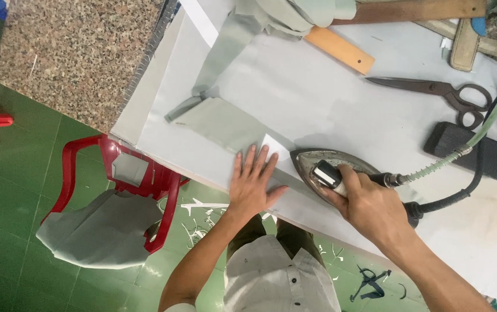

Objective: The person irons a long strip of light green fabric on a white work surface, then uses scissors to trim the edges of the fabric strip. The person handles the fabric and tools directly on the table.

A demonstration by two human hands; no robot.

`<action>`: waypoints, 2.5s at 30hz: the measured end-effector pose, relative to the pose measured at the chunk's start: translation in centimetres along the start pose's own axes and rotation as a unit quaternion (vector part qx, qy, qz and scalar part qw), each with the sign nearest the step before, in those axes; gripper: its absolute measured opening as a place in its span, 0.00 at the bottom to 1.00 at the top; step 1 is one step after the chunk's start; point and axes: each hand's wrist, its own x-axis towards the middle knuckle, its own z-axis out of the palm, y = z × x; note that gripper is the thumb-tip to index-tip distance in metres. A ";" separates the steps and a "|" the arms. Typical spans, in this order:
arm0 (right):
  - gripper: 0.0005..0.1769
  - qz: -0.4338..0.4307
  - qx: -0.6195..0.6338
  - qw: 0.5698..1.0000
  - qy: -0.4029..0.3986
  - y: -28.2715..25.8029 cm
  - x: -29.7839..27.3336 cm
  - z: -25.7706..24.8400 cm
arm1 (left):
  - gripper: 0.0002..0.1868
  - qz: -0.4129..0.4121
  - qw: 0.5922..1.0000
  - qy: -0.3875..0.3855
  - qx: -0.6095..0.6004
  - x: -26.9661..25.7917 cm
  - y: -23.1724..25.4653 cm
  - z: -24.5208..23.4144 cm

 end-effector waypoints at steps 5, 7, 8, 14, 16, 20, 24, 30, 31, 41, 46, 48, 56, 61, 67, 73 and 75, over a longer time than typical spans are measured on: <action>0.28 -0.004 0.001 1.000 -0.003 -0.8 0.9 0.2 | 0.42 -0.006 1.000 0.003 0.014 0.0 0.1 -0.2; 0.28 -0.002 0.004 1.000 -0.006 -0.8 1.0 0.4 | 0.42 -0.008 1.000 0.002 0.011 0.0 0.1 -0.1; 0.28 -0.001 0.011 1.000 -0.008 -0.9 1.1 0.6 | 0.42 -0.010 1.000 0.005 0.011 0.0 0.1 0.0; 0.28 -0.002 0.023 1.000 -0.016 -0.6 1.0 1.1 | 0.42 -0.009 1.000 0.003 0.002 0.0 0.1 0.2; 0.28 -0.005 0.019 1.000 -0.017 -0.7 1.2 1.0 | 0.42 -0.009 1.000 0.002 0.000 0.1 0.1 0.1; 0.27 -0.010 0.026 0.999 -0.015 -1.1 1.7 0.5 | 0.41 -0.011 1.000 -0.003 0.007 0.1 0.1 0.1; 0.29 -0.018 0.012 0.999 -0.035 -1.4 1.7 0.9 | 0.42 -0.012 1.000 -0.002 -0.002 -0.1 0.1 0.4; 0.30 -0.022 0.004 0.999 -0.036 -2.0 2.2 1.2 | 0.42 -0.016 1.000 -0.003 -0.002 0.0 0.1 0.4; 0.30 -0.022 0.004 0.999 -0.037 -2.1 2.3 1.3 | 0.42 -0.017 1.000 -0.003 -0.003 -0.1 0.0 0.5; 0.28 -0.031 -0.025 0.999 -0.013 -2.7 3.0 1.2 | 0.44 -0.022 1.000 -0.008 0.003 -0.1 0.2 0.1; 0.28 -0.029 -0.015 0.999 0.013 -2.5 2.6 1.6 | 0.44 -0.006 1.000 0.006 0.018 -0.1 0.3 0.0; 0.25 -0.037 -0.004 0.999 -0.014 -2.5 2.3 0.7 | 0.44 -0.012 1.000 0.012 0.021 0.0 0.6 -0.2; 0.23 -0.019 0.053 0.998 -0.013 -0.9 0.1 0.6 | 0.42 0.010 0.999 0.031 0.029 -0.3 1.2 -0.3; 0.23 0.011 0.064 0.997 -0.033 1.0 -3.9 0.0 | 0.42 0.017 0.999 0.039 0.031 -0.7 1.3 0.0; 0.28 0.058 0.032 0.996 -0.067 3.1 -8.3 0.9 | 0.42 0.016 0.998 0.043 0.035 -0.8 1.1 0.3; 0.30 0.118 0.023 0.984 -0.133 3.6 -8.3 1.3 | 0.42 0.005 0.999 0.036 0.023 -0.6 1.0 0.0; 0.30 0.105 0.005 0.988 -0.111 2.8 -7.5 1.1 | 0.42 0.007 0.999 0.028 0.021 -0.7 0.8 0.2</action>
